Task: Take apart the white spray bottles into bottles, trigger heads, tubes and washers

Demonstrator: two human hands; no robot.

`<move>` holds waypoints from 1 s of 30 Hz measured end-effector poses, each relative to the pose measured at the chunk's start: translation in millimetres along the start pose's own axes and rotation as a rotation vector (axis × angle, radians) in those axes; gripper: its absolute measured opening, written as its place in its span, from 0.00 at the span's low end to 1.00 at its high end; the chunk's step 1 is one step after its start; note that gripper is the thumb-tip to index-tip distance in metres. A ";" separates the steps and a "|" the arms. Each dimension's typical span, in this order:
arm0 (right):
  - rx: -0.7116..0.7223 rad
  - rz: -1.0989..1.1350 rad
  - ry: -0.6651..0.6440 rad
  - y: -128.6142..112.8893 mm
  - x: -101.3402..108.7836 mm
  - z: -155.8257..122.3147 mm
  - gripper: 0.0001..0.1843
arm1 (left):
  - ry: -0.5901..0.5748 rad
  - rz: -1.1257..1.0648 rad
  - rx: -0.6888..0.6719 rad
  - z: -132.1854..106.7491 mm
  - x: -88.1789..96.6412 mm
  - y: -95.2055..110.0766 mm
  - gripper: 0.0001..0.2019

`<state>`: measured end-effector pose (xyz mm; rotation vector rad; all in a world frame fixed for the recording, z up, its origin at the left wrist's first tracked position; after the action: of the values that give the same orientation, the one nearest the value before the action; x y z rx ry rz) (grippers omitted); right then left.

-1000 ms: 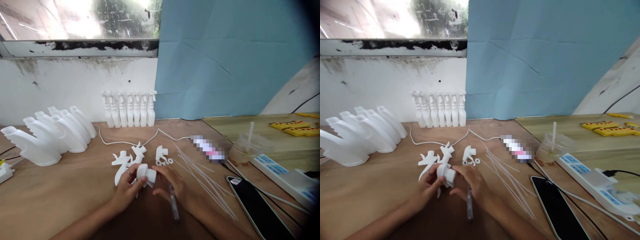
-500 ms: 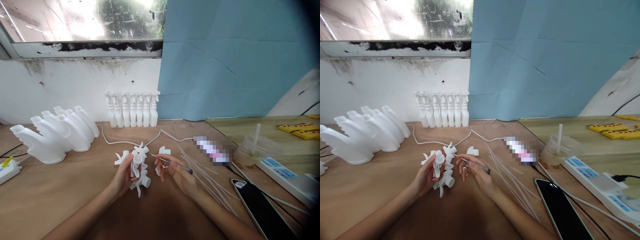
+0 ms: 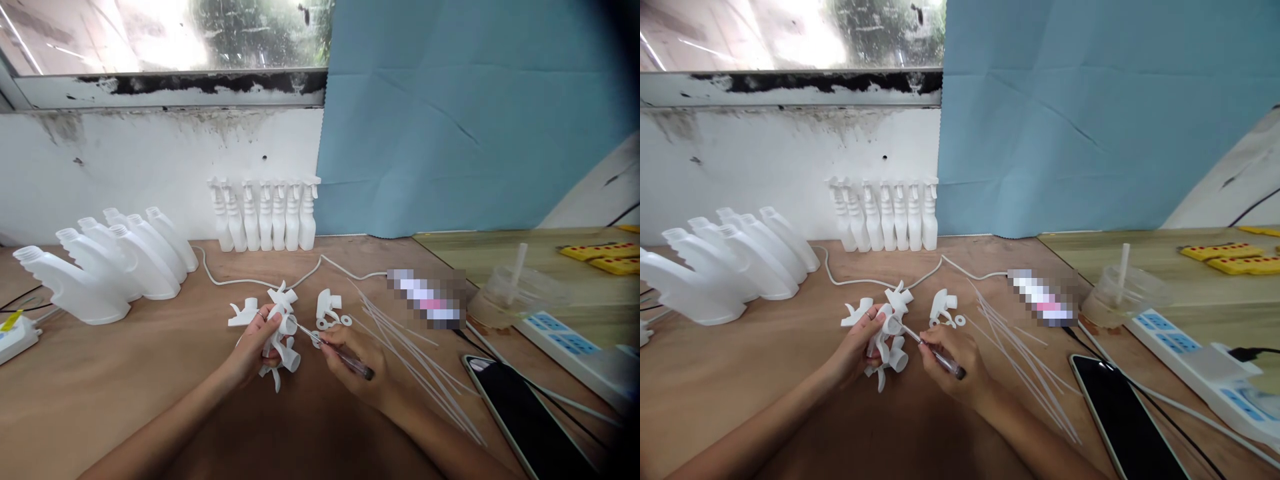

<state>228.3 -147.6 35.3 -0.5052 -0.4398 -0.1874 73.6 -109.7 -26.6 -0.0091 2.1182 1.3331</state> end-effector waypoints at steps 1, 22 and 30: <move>0.016 -0.019 -0.012 -0.6 -0.8 0.4 0.11 | -0.001 0.010 -0.005 0.5 -0.4 -0.2 0.16; -0.467 0.645 0.034 29.2 -10.4 -11.3 0.12 | -0.055 0.231 0.072 4.5 -4.4 -11.4 0.20; -0.585 0.948 0.151 39.2 -20.6 -22.3 0.07 | -0.092 0.221 0.106 -0.1 -8.8 -10.8 0.19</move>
<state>228.9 -123.8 -8.2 -1.2098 0.0466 0.5767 84.1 -117.8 -30.8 0.3324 2.1558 1.3154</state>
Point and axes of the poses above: each hand's wrist, its own z-axis towards the middle knuckle, its own x-axis out of the back of the hand, y = z × x, the point moved 7 cm from there along z, towards the middle knuckle, and after that the axes turned 11 degrees about x, right-handed, at the moved point
